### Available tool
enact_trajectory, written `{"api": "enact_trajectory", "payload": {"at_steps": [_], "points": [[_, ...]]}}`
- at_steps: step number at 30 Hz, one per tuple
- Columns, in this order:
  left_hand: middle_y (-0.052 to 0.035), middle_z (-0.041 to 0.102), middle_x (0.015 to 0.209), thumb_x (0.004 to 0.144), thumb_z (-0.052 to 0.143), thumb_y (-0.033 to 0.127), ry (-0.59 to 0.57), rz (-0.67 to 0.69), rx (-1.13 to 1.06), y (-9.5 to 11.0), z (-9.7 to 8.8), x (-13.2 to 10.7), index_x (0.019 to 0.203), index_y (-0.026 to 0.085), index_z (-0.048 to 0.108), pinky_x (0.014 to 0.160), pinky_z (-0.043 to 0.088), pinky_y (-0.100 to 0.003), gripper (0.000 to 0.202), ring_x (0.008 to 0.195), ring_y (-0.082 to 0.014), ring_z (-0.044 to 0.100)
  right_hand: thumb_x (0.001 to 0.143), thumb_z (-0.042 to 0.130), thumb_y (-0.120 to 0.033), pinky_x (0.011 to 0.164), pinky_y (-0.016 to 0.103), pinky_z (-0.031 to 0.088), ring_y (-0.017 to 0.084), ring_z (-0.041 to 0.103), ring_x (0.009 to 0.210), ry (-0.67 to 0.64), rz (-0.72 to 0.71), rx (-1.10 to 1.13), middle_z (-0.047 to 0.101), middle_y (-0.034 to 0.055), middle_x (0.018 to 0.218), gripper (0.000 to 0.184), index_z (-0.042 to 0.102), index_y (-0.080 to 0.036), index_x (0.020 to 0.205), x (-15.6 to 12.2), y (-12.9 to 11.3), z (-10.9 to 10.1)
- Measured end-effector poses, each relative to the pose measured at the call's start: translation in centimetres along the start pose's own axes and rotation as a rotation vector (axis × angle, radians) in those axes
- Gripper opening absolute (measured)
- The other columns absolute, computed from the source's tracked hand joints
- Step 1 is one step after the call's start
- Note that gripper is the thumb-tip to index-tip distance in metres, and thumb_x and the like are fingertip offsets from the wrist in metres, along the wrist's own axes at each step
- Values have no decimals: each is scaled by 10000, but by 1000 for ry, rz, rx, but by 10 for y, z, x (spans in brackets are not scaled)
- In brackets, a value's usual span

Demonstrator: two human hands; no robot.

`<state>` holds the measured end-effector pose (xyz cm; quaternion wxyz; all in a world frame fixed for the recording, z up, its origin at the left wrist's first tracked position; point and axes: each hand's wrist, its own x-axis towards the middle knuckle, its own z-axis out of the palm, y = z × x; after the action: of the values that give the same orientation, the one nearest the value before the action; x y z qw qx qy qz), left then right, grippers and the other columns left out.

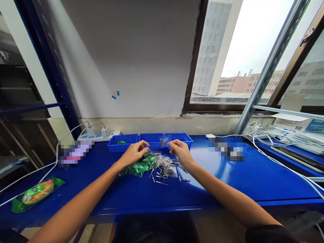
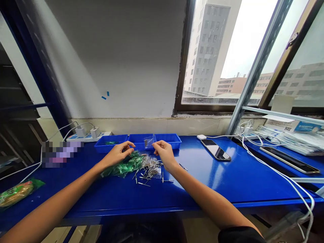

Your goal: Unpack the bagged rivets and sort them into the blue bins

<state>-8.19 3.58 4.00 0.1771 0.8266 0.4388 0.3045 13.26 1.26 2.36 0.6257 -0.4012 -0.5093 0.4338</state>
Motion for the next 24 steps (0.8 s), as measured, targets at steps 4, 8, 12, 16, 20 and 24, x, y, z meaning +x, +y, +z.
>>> {"api": "enact_trajectory", "payload": {"at_steps": [4,8,12,16,20,24], "points": [[-12,592,677,799,468,365,18,-9,132,-11,-7,2,847,193,601,559,351,-256,223,593,-157,511,616,659,-393,433,231,351,89,451,443,164,55,84,459,-63,495,247,515,-195,645,20,-1,-25],[-17,606,681,803,459,362,20,-7,200,-17,-12,2,823,202,613,547,327,-251,222,594,-165,522,608,679,-399,403,225,356,82,443,428,251,73,143,456,-62,503,268,500,-201,638,27,-4,-38],[-19,620,716,824,433,359,14,2,244,-19,-14,3,837,205,609,554,331,-249,234,624,-172,541,608,699,-375,391,217,363,78,446,429,297,77,170,462,-60,496,265,503,-199,631,31,-4,-42],[-25,613,732,831,430,344,-23,29,280,-18,-7,2,847,199,610,589,370,-264,232,657,-179,549,595,724,-343,381,197,365,71,462,434,345,88,166,486,-56,499,269,507,-187,617,37,5,-46],[-69,593,944,821,448,312,-42,88,311,-14,7,-2,875,186,619,764,424,-333,220,869,-216,552,578,739,-319,384,188,388,87,532,486,356,84,157,574,-20,591,269,513,-184,633,42,13,-50],[-108,515,1188,824,440,272,-49,135,338,-13,14,-3,874,172,640,917,387,-419,229,1066,-262,486,593,721,-338,424,197,441,128,620,610,324,66,157,622,8,726,266,525,-195,702,43,14,-54]]}}
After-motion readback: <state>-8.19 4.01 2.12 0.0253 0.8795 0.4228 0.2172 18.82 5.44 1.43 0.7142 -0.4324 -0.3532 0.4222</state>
